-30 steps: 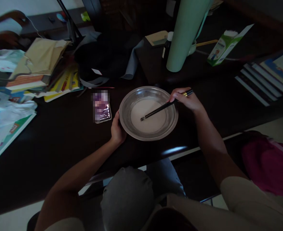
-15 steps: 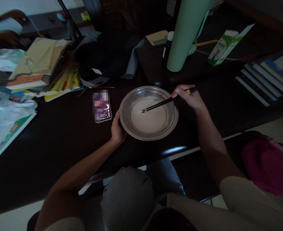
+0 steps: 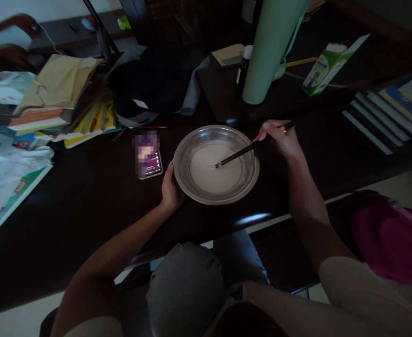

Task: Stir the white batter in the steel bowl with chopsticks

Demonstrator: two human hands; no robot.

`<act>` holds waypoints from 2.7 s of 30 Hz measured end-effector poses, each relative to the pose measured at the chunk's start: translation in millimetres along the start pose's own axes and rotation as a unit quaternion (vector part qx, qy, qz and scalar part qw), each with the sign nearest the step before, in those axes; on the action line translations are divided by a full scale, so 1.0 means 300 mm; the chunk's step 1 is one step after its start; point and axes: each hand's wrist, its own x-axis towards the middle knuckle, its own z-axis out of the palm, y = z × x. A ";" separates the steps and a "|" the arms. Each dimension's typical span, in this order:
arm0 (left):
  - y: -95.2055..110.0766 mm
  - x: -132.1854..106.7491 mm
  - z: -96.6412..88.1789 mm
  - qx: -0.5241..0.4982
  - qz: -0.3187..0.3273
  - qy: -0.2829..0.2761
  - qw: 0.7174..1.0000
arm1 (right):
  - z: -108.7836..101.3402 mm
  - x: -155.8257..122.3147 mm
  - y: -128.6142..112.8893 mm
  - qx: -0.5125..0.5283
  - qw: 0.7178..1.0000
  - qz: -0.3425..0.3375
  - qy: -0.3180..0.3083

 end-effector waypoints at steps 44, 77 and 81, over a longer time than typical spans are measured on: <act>0.002 -0.001 -0.002 0.006 0.003 -0.001 1.000 | 0.020 -0.002 -0.003 -0.040 0.995 -0.006 -0.097; 0.001 0.001 0.005 -0.013 0.006 0.008 1.000 | -0.004 -0.001 0.013 -0.010 0.999 -0.017 -0.032; 0.001 0.000 0.002 -0.011 0.003 0.010 1.000 | 0.017 0.000 0.010 -0.031 0.995 -0.011 -0.099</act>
